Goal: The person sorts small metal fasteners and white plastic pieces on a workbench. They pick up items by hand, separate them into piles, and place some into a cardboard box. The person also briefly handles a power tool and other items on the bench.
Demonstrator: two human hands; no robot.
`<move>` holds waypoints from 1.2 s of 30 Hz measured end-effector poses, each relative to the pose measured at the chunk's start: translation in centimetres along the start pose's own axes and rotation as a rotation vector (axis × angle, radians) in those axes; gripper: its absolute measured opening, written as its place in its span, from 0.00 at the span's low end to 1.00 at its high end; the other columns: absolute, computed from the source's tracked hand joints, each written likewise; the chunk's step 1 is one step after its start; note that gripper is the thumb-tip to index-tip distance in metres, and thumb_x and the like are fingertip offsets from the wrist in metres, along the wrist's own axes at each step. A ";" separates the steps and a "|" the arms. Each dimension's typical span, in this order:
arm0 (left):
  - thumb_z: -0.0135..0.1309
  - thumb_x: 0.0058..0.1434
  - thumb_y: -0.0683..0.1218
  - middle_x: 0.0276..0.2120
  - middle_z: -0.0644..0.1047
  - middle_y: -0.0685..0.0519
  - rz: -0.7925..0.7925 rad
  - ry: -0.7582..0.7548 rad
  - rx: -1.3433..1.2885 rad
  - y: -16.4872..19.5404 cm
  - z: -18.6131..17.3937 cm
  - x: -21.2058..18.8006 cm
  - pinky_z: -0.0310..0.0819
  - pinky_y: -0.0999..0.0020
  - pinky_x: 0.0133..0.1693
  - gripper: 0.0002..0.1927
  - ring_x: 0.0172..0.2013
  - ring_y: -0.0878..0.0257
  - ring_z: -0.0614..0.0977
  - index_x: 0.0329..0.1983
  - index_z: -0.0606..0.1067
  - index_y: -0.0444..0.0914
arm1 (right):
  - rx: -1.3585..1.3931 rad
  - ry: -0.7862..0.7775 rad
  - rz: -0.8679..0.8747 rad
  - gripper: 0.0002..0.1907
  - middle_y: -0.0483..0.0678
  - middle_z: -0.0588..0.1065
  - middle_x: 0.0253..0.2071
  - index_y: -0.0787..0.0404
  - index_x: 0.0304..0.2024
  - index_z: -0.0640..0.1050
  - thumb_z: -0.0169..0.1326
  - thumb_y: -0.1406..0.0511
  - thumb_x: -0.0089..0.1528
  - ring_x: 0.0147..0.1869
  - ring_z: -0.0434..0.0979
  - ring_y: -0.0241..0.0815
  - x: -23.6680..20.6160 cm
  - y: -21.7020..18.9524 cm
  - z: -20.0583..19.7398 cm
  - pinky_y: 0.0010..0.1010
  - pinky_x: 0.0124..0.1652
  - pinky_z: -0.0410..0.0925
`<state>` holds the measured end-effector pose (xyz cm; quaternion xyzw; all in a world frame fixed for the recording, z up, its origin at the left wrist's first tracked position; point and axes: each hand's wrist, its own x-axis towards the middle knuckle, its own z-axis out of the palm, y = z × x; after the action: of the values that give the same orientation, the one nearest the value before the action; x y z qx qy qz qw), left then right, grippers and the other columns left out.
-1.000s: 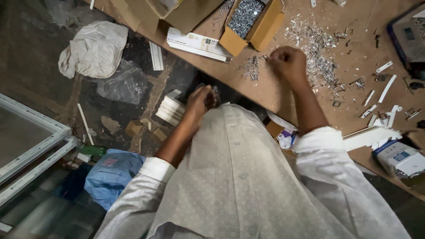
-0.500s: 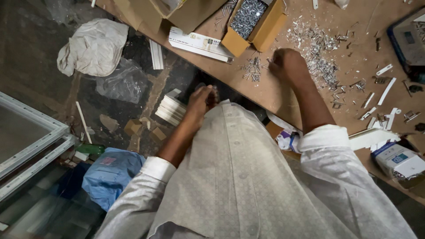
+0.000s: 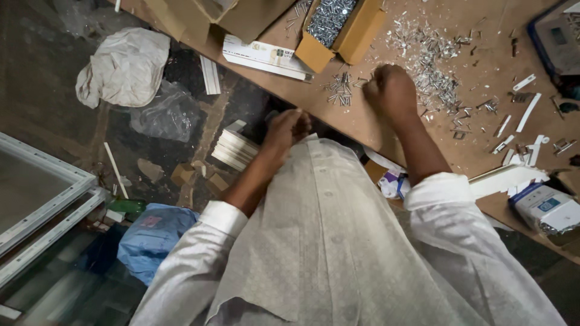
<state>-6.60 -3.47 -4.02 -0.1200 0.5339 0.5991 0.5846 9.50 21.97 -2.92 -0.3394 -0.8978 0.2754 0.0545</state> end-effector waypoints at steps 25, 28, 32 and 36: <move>0.53 0.67 0.53 0.29 0.77 0.55 -0.102 0.059 -0.301 -3.8 2.7 2.5 0.78 0.66 0.39 0.13 0.32 0.63 0.80 0.33 0.74 0.41 | -0.031 -0.158 -0.324 0.11 0.58 0.75 0.49 0.64 0.48 0.79 0.56 0.71 0.62 0.52 0.73 0.60 -2.8 -2.1 -3.1 0.45 0.51 0.68; 0.54 0.69 0.53 0.31 0.78 0.55 -0.051 0.082 -0.277 -3.4 1.9 1.8 0.78 0.66 0.41 0.13 0.34 0.63 0.81 0.35 0.75 0.40 | -0.069 -0.188 -0.335 0.10 0.59 0.75 0.46 0.66 0.45 0.78 0.56 0.72 0.60 0.51 0.72 0.61 -2.5 -1.0 -2.5 0.46 0.52 0.68; 0.53 0.67 0.52 0.36 0.80 0.52 -0.069 0.058 -0.276 -2.8 2.8 1.5 0.78 0.64 0.45 0.12 0.39 0.60 0.83 0.40 0.77 0.39 | -0.020 -0.080 -0.359 0.11 0.57 0.76 0.49 0.65 0.47 0.79 0.58 0.72 0.62 0.53 0.75 0.60 -3.3 -2.7 -2.2 0.43 0.53 0.70; 0.52 0.65 0.51 0.41 0.80 0.52 -0.050 -0.017 -0.230 -2.8 4.8 2.2 0.78 0.64 0.49 0.12 0.44 0.62 0.82 0.43 0.77 0.39 | 0.794 -0.209 0.176 0.07 0.55 0.77 0.46 0.64 0.45 0.77 0.57 0.69 0.65 0.44 0.78 0.53 -5.0 -5.2 -1.2 0.32 0.43 0.71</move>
<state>-2.58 0.78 -5.20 -0.1944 0.4534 0.6425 0.5864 10.68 16.08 1.28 -0.3374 -0.6902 0.6367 0.0660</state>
